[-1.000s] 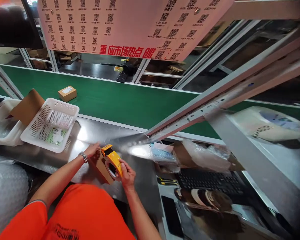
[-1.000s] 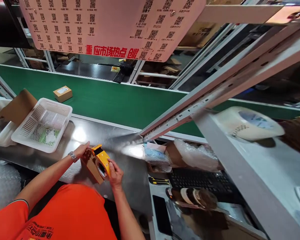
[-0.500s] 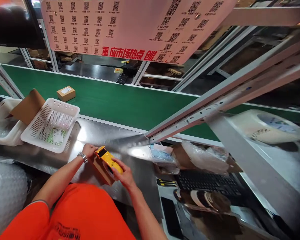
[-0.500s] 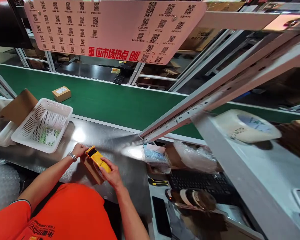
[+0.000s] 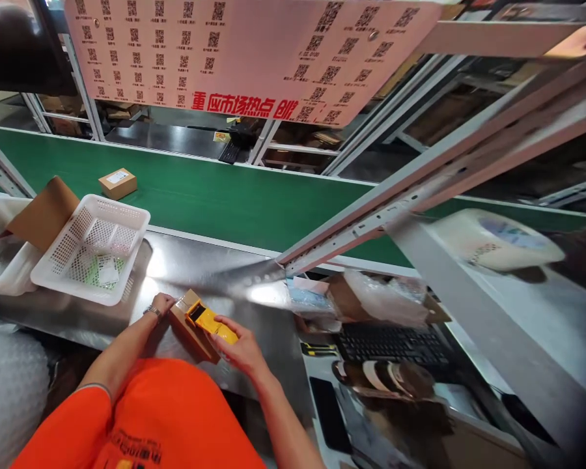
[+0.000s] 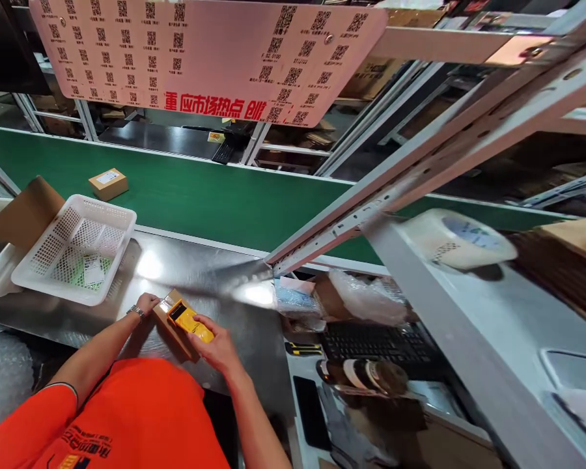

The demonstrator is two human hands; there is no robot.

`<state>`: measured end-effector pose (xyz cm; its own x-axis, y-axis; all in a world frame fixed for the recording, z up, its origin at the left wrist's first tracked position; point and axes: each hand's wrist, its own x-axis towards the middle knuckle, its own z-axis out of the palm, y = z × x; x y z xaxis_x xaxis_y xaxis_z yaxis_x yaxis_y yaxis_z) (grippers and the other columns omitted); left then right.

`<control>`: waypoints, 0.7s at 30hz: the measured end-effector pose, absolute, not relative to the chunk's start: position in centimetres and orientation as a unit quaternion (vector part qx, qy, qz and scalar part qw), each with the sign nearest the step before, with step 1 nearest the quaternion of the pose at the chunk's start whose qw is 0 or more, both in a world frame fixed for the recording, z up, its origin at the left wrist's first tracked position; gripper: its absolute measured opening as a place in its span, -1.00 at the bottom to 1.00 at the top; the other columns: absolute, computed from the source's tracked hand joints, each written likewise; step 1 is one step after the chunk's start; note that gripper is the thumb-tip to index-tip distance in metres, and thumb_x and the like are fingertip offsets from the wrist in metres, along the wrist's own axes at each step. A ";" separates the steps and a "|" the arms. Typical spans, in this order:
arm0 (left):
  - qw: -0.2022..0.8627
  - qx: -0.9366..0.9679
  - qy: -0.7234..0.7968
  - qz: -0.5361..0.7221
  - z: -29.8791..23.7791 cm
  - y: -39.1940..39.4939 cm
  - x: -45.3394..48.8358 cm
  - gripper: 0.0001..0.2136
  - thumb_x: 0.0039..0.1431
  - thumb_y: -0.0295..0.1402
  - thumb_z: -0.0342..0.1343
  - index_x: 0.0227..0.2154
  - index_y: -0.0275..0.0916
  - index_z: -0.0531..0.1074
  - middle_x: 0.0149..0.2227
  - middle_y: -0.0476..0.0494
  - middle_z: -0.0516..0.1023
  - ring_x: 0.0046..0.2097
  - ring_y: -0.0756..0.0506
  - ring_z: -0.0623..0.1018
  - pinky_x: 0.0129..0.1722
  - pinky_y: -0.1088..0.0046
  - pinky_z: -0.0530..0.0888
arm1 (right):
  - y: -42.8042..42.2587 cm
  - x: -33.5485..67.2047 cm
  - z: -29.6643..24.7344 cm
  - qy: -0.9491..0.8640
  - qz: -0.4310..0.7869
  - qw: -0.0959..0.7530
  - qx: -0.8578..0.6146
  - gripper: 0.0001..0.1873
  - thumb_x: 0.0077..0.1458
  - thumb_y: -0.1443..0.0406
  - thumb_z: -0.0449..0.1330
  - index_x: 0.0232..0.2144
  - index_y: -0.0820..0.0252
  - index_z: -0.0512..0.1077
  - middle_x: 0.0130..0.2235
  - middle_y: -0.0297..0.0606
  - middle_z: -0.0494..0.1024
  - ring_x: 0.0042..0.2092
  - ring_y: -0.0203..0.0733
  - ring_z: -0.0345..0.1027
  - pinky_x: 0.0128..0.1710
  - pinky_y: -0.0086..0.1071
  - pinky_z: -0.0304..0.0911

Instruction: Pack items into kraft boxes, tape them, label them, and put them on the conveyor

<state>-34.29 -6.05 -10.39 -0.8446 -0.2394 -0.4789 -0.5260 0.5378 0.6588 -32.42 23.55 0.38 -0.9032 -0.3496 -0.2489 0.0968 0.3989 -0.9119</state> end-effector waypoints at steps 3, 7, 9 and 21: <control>0.171 -0.214 0.869 0.411 -10.3 -6.0 -34.4 -0.73 0.33 -0.15 0.30 -0.23 -0.30 0.66 -0.31 -0.20 0.70 -0.08 -0.24 0.67 -0.04 0.32 0.51 | 23.8 -32.4 0.6 0.816 -0.537 0.201 -0.072 -0.37 -0.11 -0.03 0.47 -0.03 0.19 0.75 -0.12 -0.08 0.82 -0.25 0.01 0.64 -0.21 -0.16 0.61; 0.186 -0.192 0.880 0.393 -9.3 -5.8 -35.1 -0.47 0.57 -0.02 -0.05 -0.19 -0.35 0.68 -0.12 -0.41 0.77 -0.03 -0.24 0.70 -0.01 0.33 0.52 | 23.9 -32.4 0.6 0.813 -0.543 0.195 -0.075 -0.36 -0.11 -0.04 0.47 -0.04 0.19 0.75 -0.12 -0.08 0.82 -0.21 0.02 0.65 -0.19 -0.17 0.60; 0.213 -0.166 0.885 0.380 -8.8 -4.9 -35.2 -0.34 0.60 0.06 -0.18 -0.29 -0.33 0.67 -0.16 -0.44 0.77 -0.08 -0.26 0.72 -0.06 0.33 0.52 | 23.5 -32.6 0.8 0.813 -0.543 0.199 -0.076 -0.36 -0.11 -0.05 0.47 -0.04 0.19 0.75 -0.13 -0.09 0.82 -0.20 0.02 0.65 -0.18 -0.17 0.59; 0.285 -0.112 0.912 0.273 -7.2 -4.0 -34.5 -0.25 0.60 0.15 -0.28 -0.23 -0.32 0.68 -0.01 -0.59 0.76 0.11 -0.38 0.73 0.04 0.26 0.52 | 38.6 -29.0 3.1 0.851 -0.425 0.306 -0.034 -0.36 -0.04 0.04 0.44 0.08 0.17 0.76 -0.11 -0.10 0.83 -0.18 0.05 0.69 -0.22 -0.25 0.55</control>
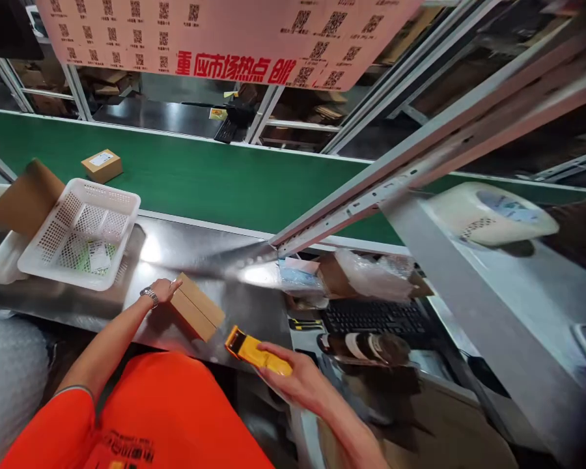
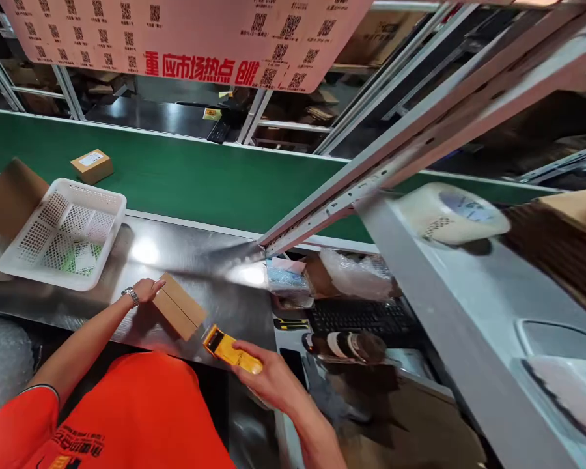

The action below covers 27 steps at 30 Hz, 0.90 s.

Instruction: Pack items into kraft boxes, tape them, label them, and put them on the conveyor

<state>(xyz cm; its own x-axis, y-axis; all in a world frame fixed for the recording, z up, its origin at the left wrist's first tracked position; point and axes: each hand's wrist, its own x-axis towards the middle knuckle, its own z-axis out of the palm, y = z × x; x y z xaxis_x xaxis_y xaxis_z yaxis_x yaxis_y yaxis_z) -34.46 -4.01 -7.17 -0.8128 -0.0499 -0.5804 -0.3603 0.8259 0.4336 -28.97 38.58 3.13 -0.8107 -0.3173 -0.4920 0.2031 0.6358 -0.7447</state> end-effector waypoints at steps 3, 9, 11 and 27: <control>0.290 -0.113 0.914 0.258 -7.1 -3.8 -34.6 -0.26 0.59 0.14 -0.28 -0.23 -0.30 0.69 -0.01 -0.57 0.76 0.11 -0.40 0.73 0.06 0.24 0.53 | 39.8 -28.6 1.7 0.882 -0.332 0.331 -0.044 -0.43 -0.01 0.14 0.40 0.07 0.17 0.78 -0.21 -0.13 0.83 -0.25 0.01 0.67 -0.26 -0.28 0.48; 0.277 -0.117 0.927 0.223 -5.7 -3.9 -34.8 -0.32 0.61 0.03 -0.28 -0.25 -0.27 0.68 -0.04 -0.53 0.77 0.11 -0.37 0.73 0.07 0.25 0.55 | 30.4 -31.1 -1.0 0.918 -0.236 0.305 -0.096 -0.46 0.12 0.22 0.37 0.16 0.04 0.74 -0.03 -0.15 0.85 0.00 0.08 0.71 -0.06 -0.30 0.45; 0.270 -0.117 0.930 0.220 -5.1 -4.0 -34.7 -0.32 0.62 -0.01 -0.30 -0.23 -0.28 0.68 -0.03 -0.50 0.77 0.08 -0.34 0.73 0.06 0.29 0.54 | 29.7 -31.8 -1.3 0.939 -0.203 0.270 -0.066 -0.45 0.17 0.19 0.38 0.21 0.02 0.71 0.01 -0.04 0.83 0.05 0.18 0.71 -0.01 -0.23 0.47; 0.242 -0.179 0.909 0.289 -4.7 -4.0 -35.2 -0.38 0.54 0.06 -0.24 -0.42 -0.20 0.54 -0.16 -0.43 0.75 0.04 -0.34 0.70 0.01 0.31 0.55 | 22.2 -26.5 -12.2 0.882 -0.455 0.120 -0.035 0.11 0.26 0.10 0.34 0.64 0.38 -0.04 0.61 0.31 0.18 0.60 0.30 0.16 0.48 0.05 0.30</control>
